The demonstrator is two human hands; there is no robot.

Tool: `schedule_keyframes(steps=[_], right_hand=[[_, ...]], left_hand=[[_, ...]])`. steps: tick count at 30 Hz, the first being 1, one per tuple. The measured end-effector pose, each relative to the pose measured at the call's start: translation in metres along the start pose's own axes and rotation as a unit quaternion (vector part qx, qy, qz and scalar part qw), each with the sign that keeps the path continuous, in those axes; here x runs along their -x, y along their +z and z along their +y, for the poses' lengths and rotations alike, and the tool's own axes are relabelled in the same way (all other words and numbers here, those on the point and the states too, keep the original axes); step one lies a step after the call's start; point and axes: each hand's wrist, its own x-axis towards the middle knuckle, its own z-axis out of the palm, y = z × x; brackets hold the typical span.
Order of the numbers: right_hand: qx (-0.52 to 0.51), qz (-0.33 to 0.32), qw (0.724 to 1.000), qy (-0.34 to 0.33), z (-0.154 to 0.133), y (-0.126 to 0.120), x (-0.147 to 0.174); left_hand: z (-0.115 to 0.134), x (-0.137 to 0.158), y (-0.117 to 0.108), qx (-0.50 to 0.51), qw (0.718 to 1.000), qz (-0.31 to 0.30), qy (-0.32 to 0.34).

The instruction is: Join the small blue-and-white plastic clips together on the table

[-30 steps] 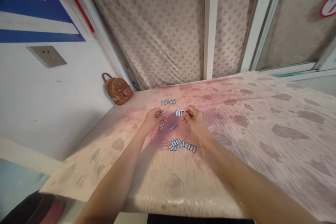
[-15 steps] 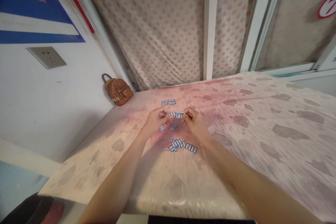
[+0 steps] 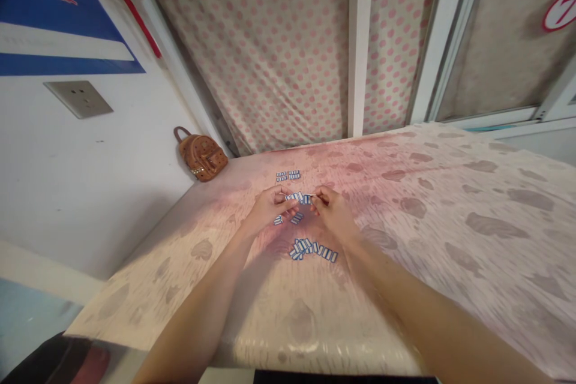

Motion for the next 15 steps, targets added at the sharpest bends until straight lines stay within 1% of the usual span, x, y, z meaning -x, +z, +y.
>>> schedule_keyframes(steps=[5,11,15], right_hand=[[0.003,0.006,1.0,0.002,0.003,0.001,0.0],[0.038,-0.008,0.999,0.005,0.003,0.0,-0.001],[0.041,-0.017,0.999,0.011,-0.001,0.0,0.0]], left_hand=[[-0.002,0.0,0.002,-0.029,1.0,0.003,0.01],[-0.001,0.002,0.008,-0.029,0.999,-0.031,0.021],[-0.006,0.0,0.01,-0.025,0.999,-0.016,0.034]])
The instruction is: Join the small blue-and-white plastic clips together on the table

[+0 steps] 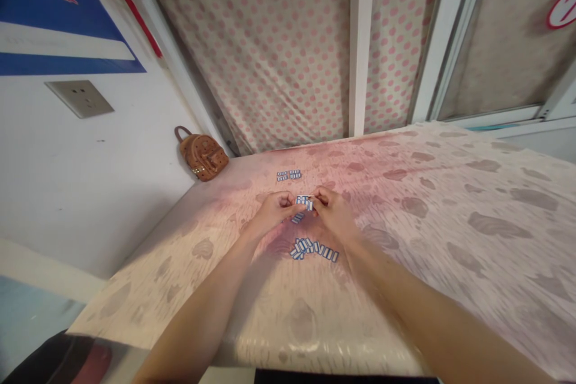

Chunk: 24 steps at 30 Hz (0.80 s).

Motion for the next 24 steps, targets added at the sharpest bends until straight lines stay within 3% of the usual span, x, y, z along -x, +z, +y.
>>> schedule_keyframes(steps=[14,24], right_hand=[[-0.064,-0.027,0.998,0.0,-0.007,0.001,0.002],[-0.073,-0.035,0.997,-0.006,-0.006,0.002,0.002]], left_hand=[[-0.02,-0.007,0.001,-0.023,0.997,0.075,0.015],[-0.016,-0.006,0.006,0.036,0.998,0.044,0.0]])
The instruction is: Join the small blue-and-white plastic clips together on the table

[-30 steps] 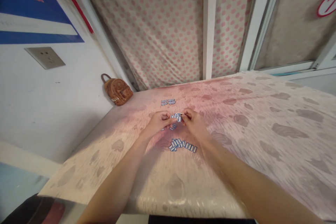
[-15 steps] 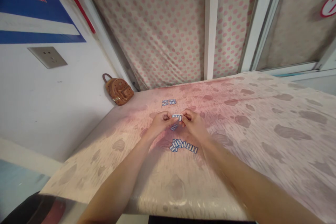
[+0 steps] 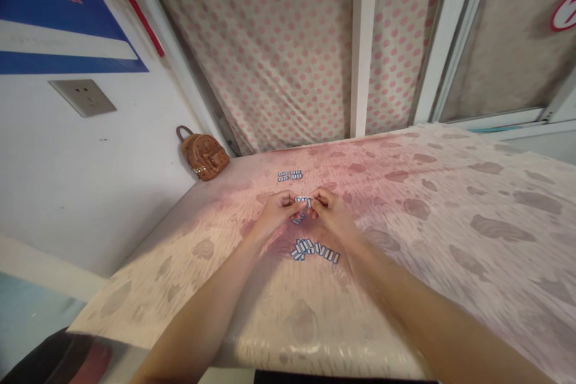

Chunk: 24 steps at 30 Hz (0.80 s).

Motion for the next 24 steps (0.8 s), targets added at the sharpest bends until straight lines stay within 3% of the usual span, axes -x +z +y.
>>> schedule_keyframes(steps=[7,24], right_hand=[[-0.042,0.008,0.998,0.049,-0.001,0.002,0.0],[0.01,0.007,1.0,0.027,-0.005,0.0,0.001]], left_hand=[[0.0,0.0,0.0,0.009,1.0,0.011,0.002],[0.005,-0.003,-0.011,-0.024,0.999,0.038,0.01]])
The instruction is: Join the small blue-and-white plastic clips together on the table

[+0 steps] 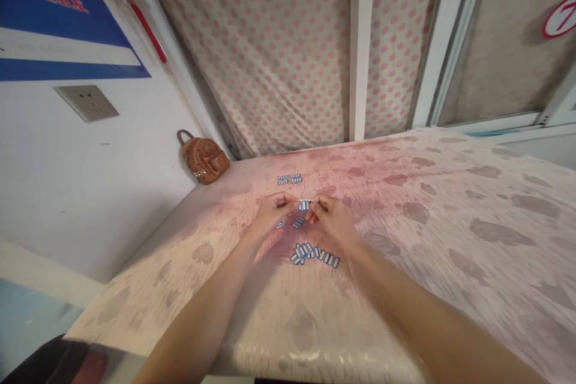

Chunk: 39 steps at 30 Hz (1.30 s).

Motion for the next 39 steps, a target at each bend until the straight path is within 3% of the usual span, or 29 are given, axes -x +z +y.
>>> schedule_keyframes(steps=[8,12,15,17,28,39], right_hand=[[-0.031,0.001,0.999,0.011,0.005,0.003,-0.001],[-0.029,0.039,0.998,0.033,0.01,0.003,-0.002],[-0.014,0.033,0.999,0.022,0.008,0.004,0.0],[-0.006,0.02,1.0,0.017,0.004,0.006,0.002],[0.0,-0.016,1.0,0.017,-0.003,0.007,0.006],[0.002,-0.013,1.0,0.026,0.003,0.006,0.005]], left_hand=[[-0.003,-0.001,-0.006,-0.008,1.0,-0.002,-0.019],[-0.011,-0.012,-0.028,-0.047,0.996,0.074,-0.032],[-0.017,-0.031,-0.049,-0.133,0.976,0.15,-0.083],[-0.019,-0.048,-0.057,-0.177,0.962,0.17,-0.122],[-0.035,-0.107,-0.059,-0.222,0.933,0.165,-0.231],[-0.039,-0.112,-0.069,-0.267,0.922,0.159,-0.233]])
